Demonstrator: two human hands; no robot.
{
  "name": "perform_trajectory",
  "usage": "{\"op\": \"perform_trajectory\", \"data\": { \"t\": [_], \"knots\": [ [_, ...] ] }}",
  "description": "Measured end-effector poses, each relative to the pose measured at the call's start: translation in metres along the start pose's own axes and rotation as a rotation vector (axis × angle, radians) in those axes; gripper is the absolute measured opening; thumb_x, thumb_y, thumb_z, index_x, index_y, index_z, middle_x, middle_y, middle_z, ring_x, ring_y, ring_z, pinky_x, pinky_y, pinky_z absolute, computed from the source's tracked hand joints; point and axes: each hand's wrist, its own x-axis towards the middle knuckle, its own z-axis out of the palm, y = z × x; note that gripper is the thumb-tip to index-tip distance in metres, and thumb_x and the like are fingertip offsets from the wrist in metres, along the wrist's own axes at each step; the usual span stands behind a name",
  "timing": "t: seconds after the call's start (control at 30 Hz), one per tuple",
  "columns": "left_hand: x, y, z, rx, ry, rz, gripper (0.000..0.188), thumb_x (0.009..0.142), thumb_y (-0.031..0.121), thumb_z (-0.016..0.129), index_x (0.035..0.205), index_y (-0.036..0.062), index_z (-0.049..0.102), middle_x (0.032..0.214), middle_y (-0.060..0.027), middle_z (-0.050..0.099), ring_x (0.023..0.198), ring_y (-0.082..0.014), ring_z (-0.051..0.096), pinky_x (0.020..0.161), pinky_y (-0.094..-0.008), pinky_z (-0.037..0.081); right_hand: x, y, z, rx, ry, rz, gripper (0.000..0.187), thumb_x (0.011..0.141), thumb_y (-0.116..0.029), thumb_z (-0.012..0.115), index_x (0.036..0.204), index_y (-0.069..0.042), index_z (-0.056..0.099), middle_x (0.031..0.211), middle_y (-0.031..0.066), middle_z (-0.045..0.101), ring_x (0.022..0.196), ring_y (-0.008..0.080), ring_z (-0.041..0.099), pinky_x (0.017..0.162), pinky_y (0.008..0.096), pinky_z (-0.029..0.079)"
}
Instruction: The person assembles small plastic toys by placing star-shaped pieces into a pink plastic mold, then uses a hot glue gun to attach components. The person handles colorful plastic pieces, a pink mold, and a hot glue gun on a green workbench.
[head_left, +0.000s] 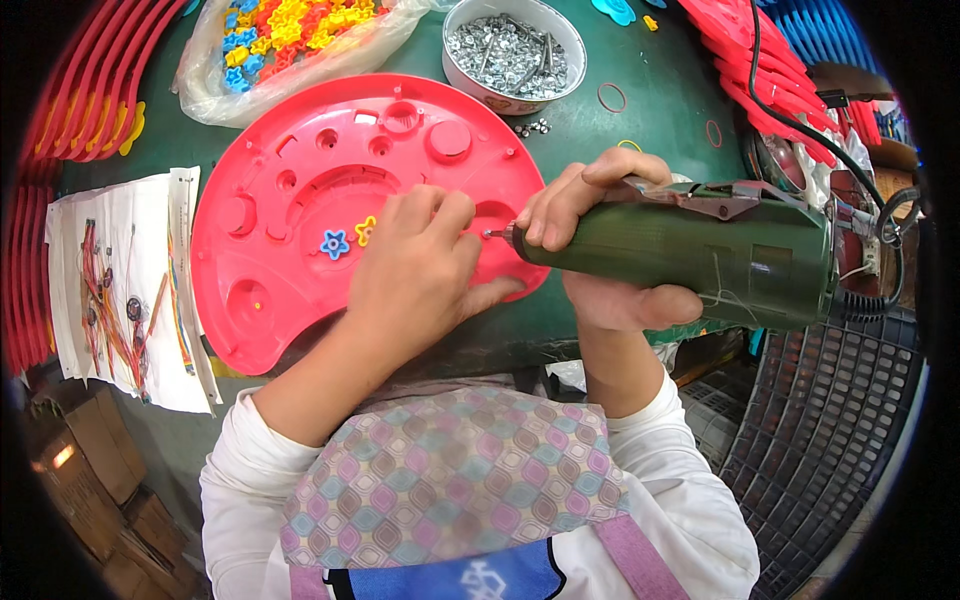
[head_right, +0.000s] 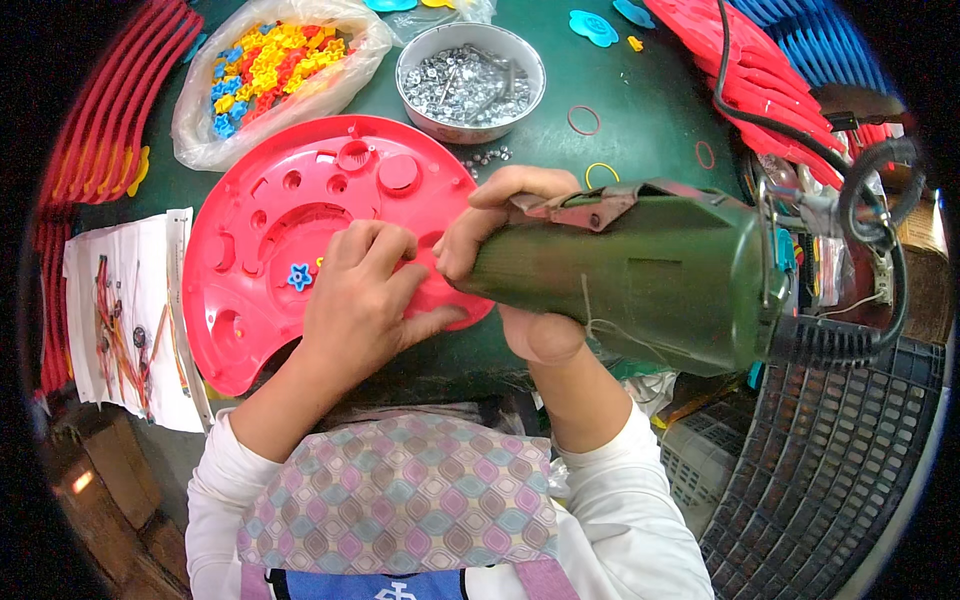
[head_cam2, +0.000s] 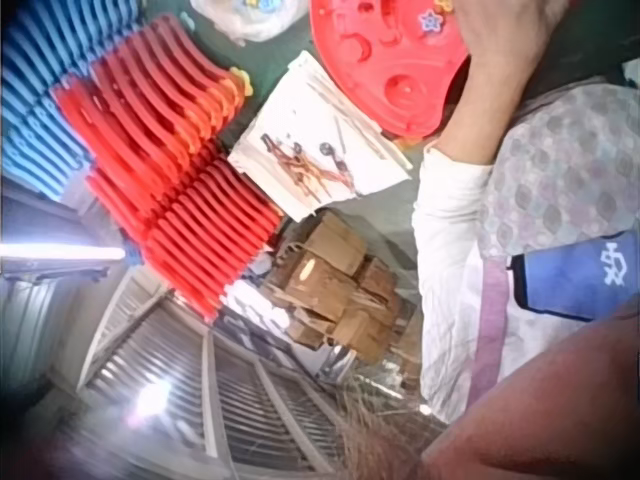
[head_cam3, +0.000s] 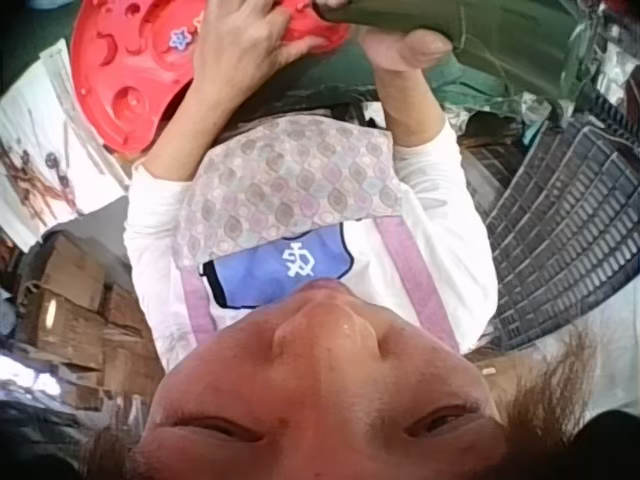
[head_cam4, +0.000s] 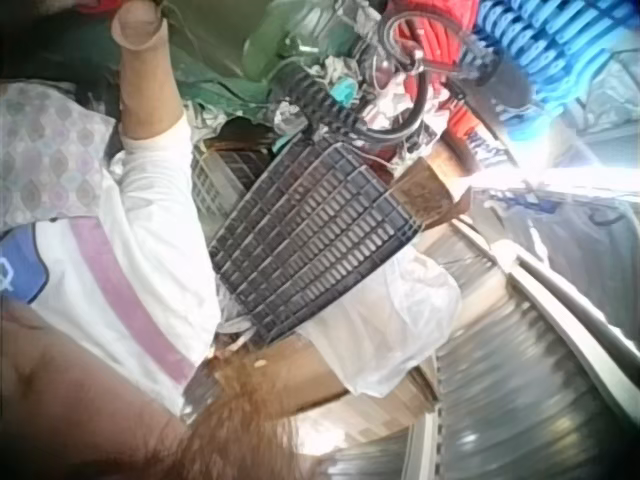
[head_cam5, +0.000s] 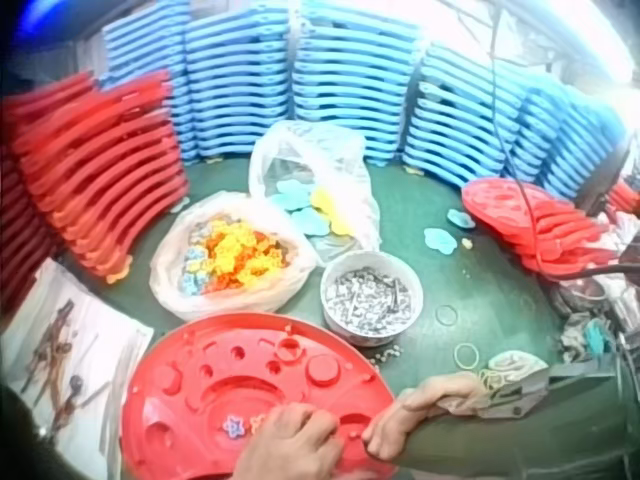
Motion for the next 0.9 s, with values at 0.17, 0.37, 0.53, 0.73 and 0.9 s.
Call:
{"op": "perform_trajectory", "data": {
  "t": [0.17, 0.37, 0.53, 0.73, 0.9],
  "knots": [
    [0.0, 0.001, -0.003, -0.022, -0.045, -0.022, 0.043, 0.064, 0.035, 0.086, 0.087, 0.0024, 0.069, 0.101, -0.0074, 0.057, 0.097, -0.0293, 0.054, 0.084, -0.0437, 0.048, 0.004, 0.002, -0.005, 0.147, -0.054, 0.01, 0.106, 0.061, -0.083, 0.075, 0.12, 0.001, 0.047, 0.083, 0.011, 0.065, 0.075, 0.021, 0.066, 0.076, 0.0385, 0.057],
    [0.002, 0.0, -0.001, -0.032, -0.005, -0.005, 0.04, 0.061, 0.033, 0.087, 0.076, 0.002, 0.065, 0.097, -0.0077, 0.055, 0.094, -0.0276, 0.052, 0.077, -0.0413, 0.046, 0.007, -0.005, 0.004, 0.012, 0.008, 0.004, 0.11, 0.07, -0.094, 0.054, 0.122, 0.003, 0.047, 0.073, 0.011, 0.06, 0.066, 0.0228, 0.06, 0.064, 0.0398, 0.056],
    [0.001, -0.001, -0.001, -0.046, -0.02, -0.006, 0.04, 0.06, 0.033, 0.087, 0.075, 0.0026, 0.064, 0.095, -0.0078, 0.054, 0.092, -0.0272, 0.052, 0.075, -0.0411, 0.045, 0.006, -0.004, -0.001, 0.083, -0.02, 0.004, 0.108, 0.068, -0.092, 0.058, 0.119, 0.002, 0.048, 0.075, 0.011, 0.061, 0.068, 0.0224, 0.062, 0.066, 0.039, 0.056],
    [0.002, 0.0, -0.001, -0.043, -0.031, -0.017, 0.04, 0.061, 0.033, 0.086, 0.074, 0.0028, 0.064, 0.094, -0.0079, 0.054, 0.092, -0.0269, 0.053, 0.075, -0.0413, 0.045, 0.009, 0.002, -0.007, 0.131, -0.125, 0.014, 0.098, 0.066, -0.084, 0.071, 0.114, -0.001, 0.049, 0.081, 0.0106, 0.063, 0.075, 0.02, 0.066, 0.073, 0.0356, 0.056],
    [0.002, -0.001, 0.0, -0.078, -0.038, -0.023, 0.036, 0.064, 0.03, 0.085, 0.075, 0.003, 0.064, 0.095, -0.0084, 0.055, 0.092, -0.0276, 0.053, 0.075, -0.0415, 0.044, 0.011, 0.003, -0.008, 0.078, -0.128, 0.012, 0.107, 0.065, -0.091, 0.062, 0.119, 0.001, 0.049, 0.075, 0.01, 0.061, 0.068, 0.0207, 0.062, 0.065, 0.0368, 0.056]
  ]
}}
